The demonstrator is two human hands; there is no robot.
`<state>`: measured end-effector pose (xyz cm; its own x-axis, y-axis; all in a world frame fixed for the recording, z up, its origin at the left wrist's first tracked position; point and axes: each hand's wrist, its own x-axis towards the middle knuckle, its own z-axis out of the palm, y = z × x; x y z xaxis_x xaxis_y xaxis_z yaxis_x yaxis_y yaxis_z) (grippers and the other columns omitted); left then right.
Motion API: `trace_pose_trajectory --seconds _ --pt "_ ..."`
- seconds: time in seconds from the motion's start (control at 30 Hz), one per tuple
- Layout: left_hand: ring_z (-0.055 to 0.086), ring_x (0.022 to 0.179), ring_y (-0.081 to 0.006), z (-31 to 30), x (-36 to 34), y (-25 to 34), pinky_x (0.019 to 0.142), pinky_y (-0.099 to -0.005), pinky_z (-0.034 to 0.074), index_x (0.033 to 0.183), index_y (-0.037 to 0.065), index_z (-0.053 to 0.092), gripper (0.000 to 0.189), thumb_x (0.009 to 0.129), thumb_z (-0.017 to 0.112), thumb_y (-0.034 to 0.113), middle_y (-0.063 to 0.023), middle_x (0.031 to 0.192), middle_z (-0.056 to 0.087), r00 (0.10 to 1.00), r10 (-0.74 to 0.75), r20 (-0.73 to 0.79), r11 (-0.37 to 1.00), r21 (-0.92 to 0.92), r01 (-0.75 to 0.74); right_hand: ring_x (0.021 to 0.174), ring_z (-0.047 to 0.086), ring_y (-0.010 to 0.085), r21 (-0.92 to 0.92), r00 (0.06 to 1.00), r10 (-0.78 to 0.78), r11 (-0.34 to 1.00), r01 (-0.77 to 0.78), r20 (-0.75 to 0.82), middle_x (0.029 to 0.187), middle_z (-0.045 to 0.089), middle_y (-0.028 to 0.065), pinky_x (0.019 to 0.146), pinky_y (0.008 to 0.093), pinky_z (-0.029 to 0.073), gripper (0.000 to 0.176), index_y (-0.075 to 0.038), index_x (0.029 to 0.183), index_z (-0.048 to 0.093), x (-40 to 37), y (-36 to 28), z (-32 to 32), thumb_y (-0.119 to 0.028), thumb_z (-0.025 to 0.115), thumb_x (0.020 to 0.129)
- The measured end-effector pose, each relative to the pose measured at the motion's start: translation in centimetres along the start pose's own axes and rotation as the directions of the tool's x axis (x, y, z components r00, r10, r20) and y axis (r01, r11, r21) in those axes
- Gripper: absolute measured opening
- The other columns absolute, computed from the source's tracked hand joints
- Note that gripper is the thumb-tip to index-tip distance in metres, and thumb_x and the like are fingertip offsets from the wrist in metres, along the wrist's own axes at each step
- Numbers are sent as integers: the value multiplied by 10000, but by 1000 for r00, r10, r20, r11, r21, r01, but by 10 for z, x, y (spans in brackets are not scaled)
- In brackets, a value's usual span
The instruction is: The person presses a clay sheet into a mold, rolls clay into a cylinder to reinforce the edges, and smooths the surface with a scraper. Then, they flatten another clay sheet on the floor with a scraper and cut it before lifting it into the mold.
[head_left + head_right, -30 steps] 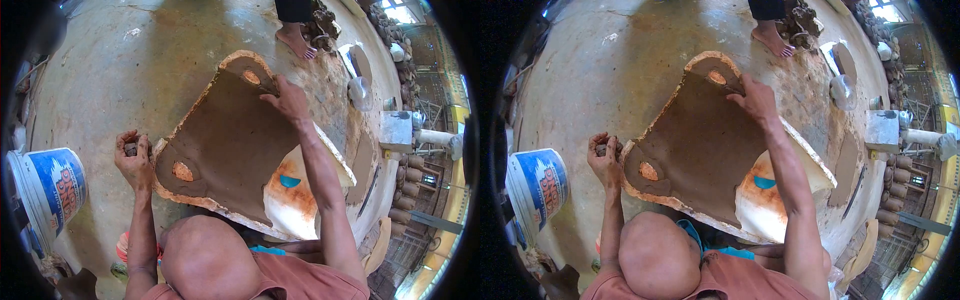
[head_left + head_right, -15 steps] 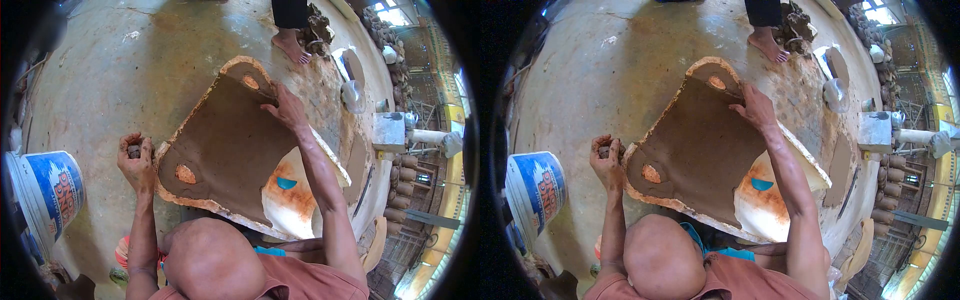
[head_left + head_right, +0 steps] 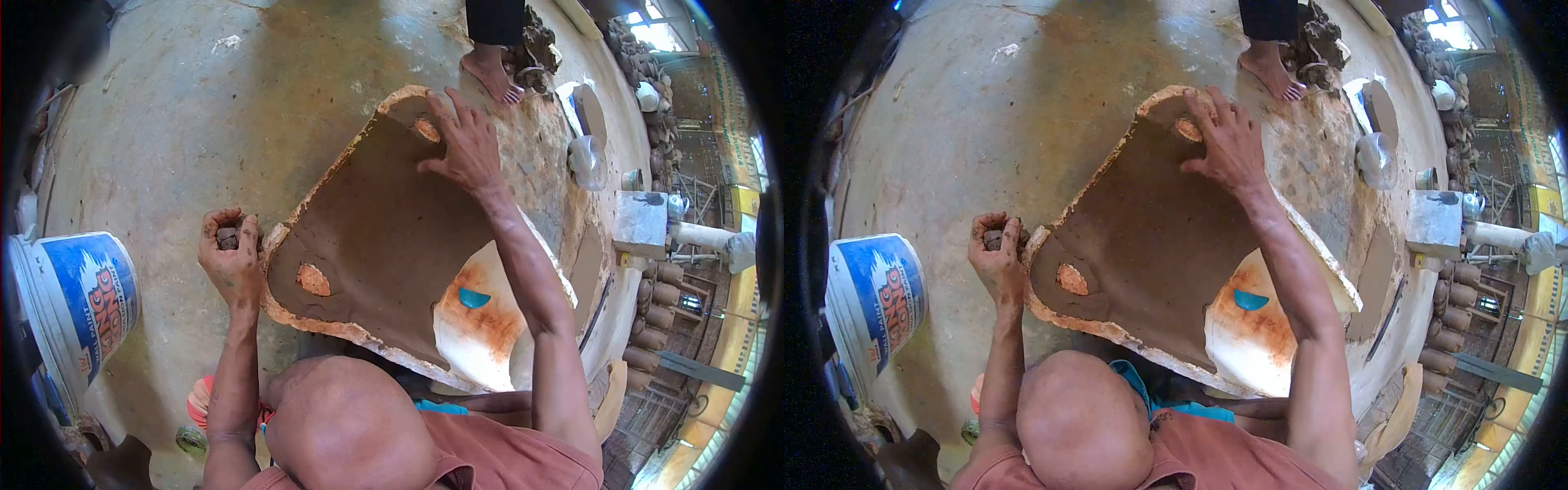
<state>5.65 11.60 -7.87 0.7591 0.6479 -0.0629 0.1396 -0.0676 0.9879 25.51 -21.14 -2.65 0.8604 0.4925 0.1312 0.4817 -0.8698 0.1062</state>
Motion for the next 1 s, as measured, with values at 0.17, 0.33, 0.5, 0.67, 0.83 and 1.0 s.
trace_pose_trajectory --seconds 0.17,0.33,0.5,0.67,0.83,1.0 --pt "581 751 -80 0 2 -8 676 -253 483 1018 -3 633 138 944 737 50 -26 921 638 1000 -5 6 999 -40 5 1327 499 371 -70 996 -86 994 85 -11 1624 393 83 1015 559 455 1222 -323 1652 327 17 -10 -2 -483 964 622" --pt "580 751 -77 -2 3 -4 673 -250 483 1015 -2 629 138 946 738 46 -23 918 635 999 -22 41 995 -93 25 1374 479 378 -77 998 -69 995 70 6 1653 381 89 1054 553 430 1236 -284 1670 296 -26 35 12 -554 931 645" --pt "584 751 -79 2 4 -7 664 -251 484 1011 1 628 139 940 739 46 -18 885 630 1000 -20 19 997 -72 22 1412 466 376 -54 983 166 985 -162 75 1654 397 89 1097 549 410 1199 -221 1668 304 -20 19 -3 -573 899 689" --pt "585 748 -86 2 3 -6 684 -259 493 1012 4 632 142 938 741 55 -21 887 638 999 -38 38 997 -63 40 1352 508 376 -109 1000 -12 994 9 -26 1633 428 112 1058 544 426 1194 -258 1670 297 -9 27 -12 -676 848 698" --pt "583 750 -89 -1 4 -6 696 -264 496 1009 4 638 140 939 741 68 -22 895 636 999 -20 39 997 -70 23 1353 509 387 -24 997 54 998 -56 -58 1628 434 122 1081 553 416 1181 -256 1666 307 -46 51 19 -673 847 702" --pt "588 754 -92 2 4 -7 691 -266 496 999 4 636 138 941 746 65 -28 898 636 999 -38 22 997 -62 39 1373 498 386 80 989 140 988 -135 -56 1638 418 120 1081 571 412 1184 -243 1665 314 -47 38 -4 -669 857 703"
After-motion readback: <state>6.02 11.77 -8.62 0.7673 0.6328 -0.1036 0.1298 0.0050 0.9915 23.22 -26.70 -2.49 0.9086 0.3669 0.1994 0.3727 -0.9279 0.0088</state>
